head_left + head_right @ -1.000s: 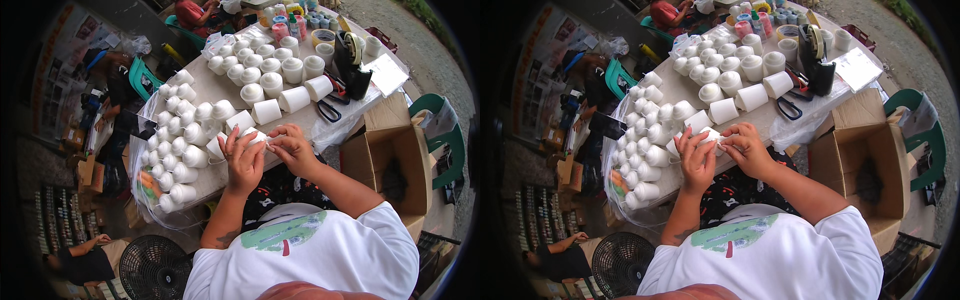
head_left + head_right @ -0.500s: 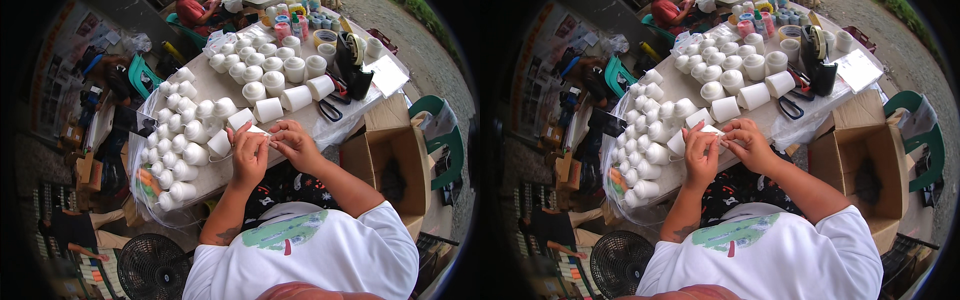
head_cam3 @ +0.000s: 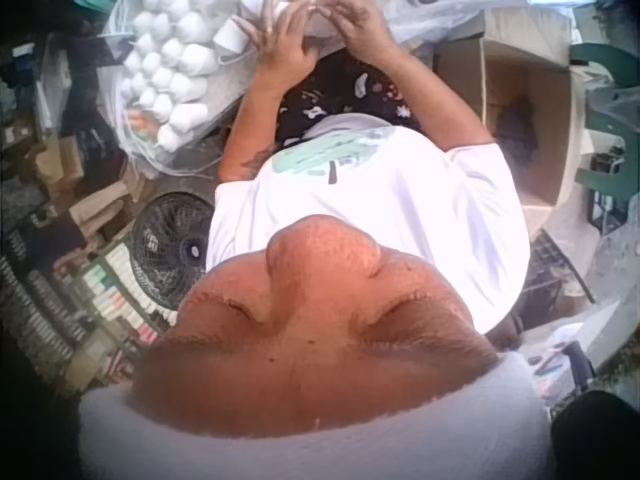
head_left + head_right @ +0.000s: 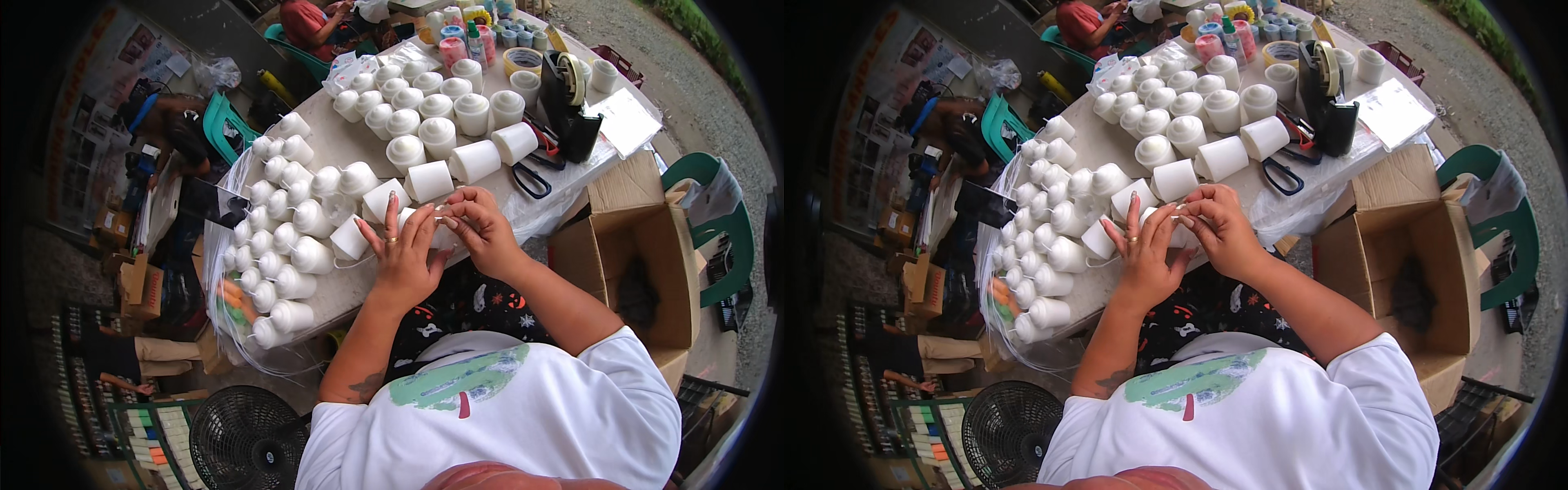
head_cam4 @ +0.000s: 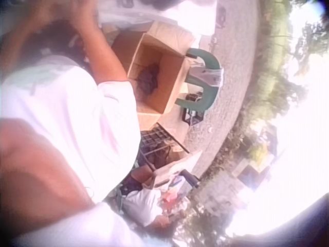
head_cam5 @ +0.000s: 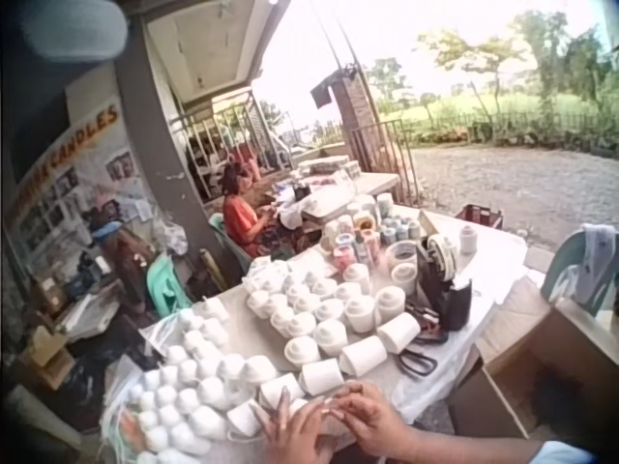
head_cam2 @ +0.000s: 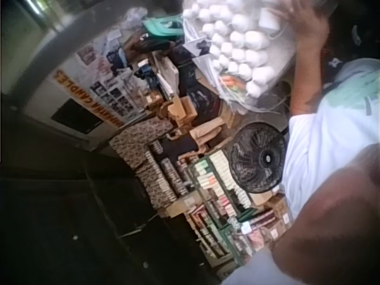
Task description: The person inserts wicks into white cylindrical candles, ties the wicks, and trims the excess with scissors. The person handles multiple candles one at a time and places finished units on the table.
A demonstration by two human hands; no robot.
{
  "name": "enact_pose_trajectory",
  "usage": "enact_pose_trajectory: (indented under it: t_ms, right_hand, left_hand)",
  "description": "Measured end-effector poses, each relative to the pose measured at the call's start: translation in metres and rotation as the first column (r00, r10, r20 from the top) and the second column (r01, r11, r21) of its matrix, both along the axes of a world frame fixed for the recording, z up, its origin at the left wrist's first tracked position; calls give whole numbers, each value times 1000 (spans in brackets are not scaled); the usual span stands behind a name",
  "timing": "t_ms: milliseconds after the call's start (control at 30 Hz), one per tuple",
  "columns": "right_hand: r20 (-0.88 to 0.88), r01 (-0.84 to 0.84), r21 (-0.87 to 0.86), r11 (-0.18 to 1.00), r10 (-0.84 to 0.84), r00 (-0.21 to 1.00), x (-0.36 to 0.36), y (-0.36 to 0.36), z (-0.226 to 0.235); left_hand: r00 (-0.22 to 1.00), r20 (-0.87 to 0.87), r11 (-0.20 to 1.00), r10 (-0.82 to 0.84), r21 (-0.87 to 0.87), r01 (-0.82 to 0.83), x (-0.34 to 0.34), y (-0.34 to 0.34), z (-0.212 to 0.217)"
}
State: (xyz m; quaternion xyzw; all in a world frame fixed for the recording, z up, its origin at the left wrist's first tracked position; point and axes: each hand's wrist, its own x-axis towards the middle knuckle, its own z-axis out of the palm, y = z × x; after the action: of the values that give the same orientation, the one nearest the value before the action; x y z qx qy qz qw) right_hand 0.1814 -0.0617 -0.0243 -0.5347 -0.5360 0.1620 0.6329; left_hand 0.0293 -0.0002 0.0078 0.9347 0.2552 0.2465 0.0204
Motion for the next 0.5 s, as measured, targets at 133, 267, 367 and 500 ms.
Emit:
enact_pose_trajectory:
  t_ms: [133, 267, 367, 500]
  right_hand:
    - [14, -22, 61, 998, 22, 1000, 12, -6, 20]
    - [153, 69, 104, 992, -85, 984, 31, -16, 41]
    - [340, 70, 6, 998, -68, 938, 35, -20, 21]
    - [116, 0, -176, 984, 21, 993, 23, -38, 13]
  left_hand:
    - [996, -68, 993, 56, 105, -48, -4, 9, 0]
    - [987, -146, 990, 74, 130, -55, -11, 12, 0]
    - [985, -148, 996, 87, 47, -81, -12, 4, 1]
    - [994, 98, 996, 46, -81, -38, 0, -10, 20]
